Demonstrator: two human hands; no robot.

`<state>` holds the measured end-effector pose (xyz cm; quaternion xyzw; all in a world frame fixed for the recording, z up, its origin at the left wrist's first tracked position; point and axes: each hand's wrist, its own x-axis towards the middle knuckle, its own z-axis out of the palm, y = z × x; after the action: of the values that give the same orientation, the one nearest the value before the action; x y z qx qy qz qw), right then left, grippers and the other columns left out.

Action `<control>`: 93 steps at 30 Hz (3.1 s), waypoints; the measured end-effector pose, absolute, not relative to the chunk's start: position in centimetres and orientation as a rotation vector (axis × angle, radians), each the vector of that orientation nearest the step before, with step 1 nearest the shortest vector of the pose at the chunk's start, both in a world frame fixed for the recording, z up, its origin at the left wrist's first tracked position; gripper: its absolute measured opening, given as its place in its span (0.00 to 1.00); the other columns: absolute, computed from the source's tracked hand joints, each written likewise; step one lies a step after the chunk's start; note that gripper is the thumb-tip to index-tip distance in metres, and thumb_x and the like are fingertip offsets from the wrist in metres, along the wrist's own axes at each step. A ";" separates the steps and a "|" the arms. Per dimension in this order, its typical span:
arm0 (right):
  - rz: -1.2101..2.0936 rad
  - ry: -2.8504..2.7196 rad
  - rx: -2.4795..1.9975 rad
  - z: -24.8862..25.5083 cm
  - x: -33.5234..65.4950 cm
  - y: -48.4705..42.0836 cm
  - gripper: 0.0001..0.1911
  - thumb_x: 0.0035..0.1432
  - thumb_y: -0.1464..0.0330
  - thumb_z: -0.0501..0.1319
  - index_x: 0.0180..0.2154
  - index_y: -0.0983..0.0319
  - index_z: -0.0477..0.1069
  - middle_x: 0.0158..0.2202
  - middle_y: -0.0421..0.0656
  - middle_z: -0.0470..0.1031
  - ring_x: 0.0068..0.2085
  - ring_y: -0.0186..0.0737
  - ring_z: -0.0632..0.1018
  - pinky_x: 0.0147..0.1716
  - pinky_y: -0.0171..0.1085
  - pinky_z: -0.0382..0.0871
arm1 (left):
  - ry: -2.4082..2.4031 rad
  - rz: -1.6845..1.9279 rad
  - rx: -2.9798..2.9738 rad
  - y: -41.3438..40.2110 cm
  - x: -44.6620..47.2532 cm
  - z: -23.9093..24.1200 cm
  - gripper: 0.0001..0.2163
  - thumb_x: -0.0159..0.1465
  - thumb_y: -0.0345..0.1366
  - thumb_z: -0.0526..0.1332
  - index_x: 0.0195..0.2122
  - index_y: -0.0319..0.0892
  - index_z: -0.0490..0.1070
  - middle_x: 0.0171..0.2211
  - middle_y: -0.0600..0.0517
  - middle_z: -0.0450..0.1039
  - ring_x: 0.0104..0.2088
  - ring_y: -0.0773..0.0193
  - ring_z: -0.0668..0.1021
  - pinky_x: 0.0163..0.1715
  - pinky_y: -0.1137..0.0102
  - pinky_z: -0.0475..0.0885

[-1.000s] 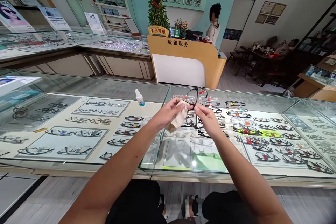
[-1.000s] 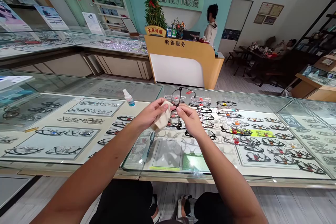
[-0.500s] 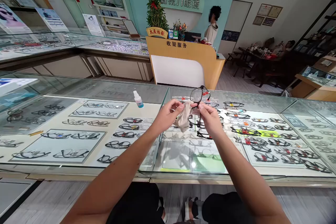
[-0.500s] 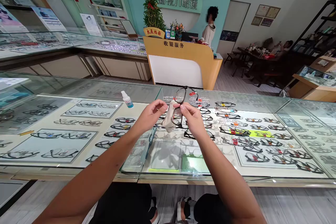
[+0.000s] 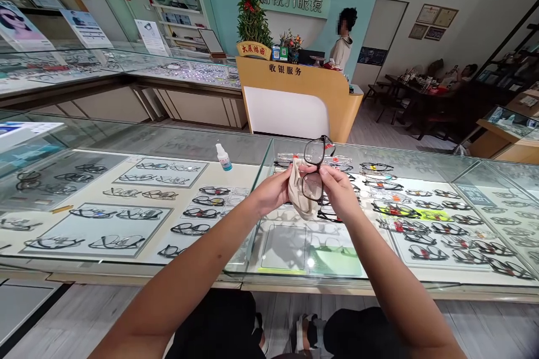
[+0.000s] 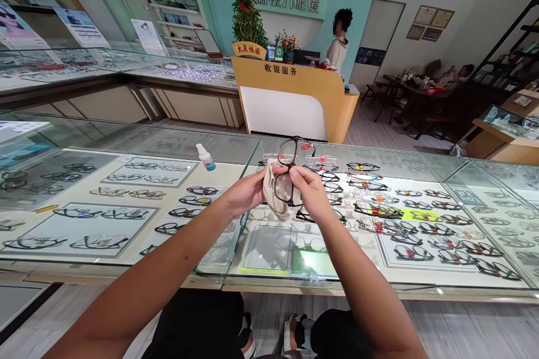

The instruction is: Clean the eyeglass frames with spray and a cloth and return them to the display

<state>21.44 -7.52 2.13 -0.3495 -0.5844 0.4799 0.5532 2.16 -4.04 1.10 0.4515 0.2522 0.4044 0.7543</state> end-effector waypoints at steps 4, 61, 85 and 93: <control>1.117 -1.401 -0.791 2.8 21.6 -7.8 0.21 0.69 0.48 0.61 0.47 0.54 0.84 0.50 0.46 0.84 0.52 0.51 0.81 0.58 0.48 0.73 | 0.527 0.839 0.935 -3.8 2.0 1.3 0.20 0.71 0.51 0.62 0.55 0.44 0.82 0.56 0.44 0.81 0.54 0.51 0.82 0.49 0.64 0.78; 1.190 -1.304 -0.723 1.0 20.5 -7.3 0.14 0.65 0.53 0.68 0.37 0.54 0.87 0.53 0.45 0.80 0.55 0.50 0.77 0.58 0.46 0.68 | 0.632 0.833 0.966 -6.2 3.3 1.3 0.28 0.51 0.47 0.81 0.46 0.38 0.75 0.34 0.53 0.78 0.31 0.68 0.77 0.30 0.74 0.71; 0.968 -1.412 -0.796 1.6 20.2 -7.9 0.20 0.67 0.50 0.65 0.33 0.55 0.85 0.51 0.46 0.83 0.59 0.53 0.75 0.65 0.52 0.64 | 0.694 1.115 1.023 -6.2 4.1 1.0 0.27 0.57 0.58 0.75 0.46 0.41 0.78 0.31 0.52 0.80 0.36 0.61 0.83 0.37 0.71 0.74; 1.170 -1.232 -0.782 0.5 20.6 -7.0 0.19 0.66 0.52 0.67 0.50 0.55 0.85 0.48 0.45 0.80 0.51 0.48 0.77 0.57 0.47 0.70 | 0.598 0.839 0.979 -5.6 2.5 1.6 0.26 0.52 0.49 0.81 0.44 0.36 0.79 0.37 0.45 0.82 0.36 0.60 0.82 0.39 0.69 0.76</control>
<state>20.61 -6.97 0.48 -0.3364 -0.5301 0.5035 0.5935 2.54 -5.60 1.64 0.4494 0.2745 0.3852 0.7579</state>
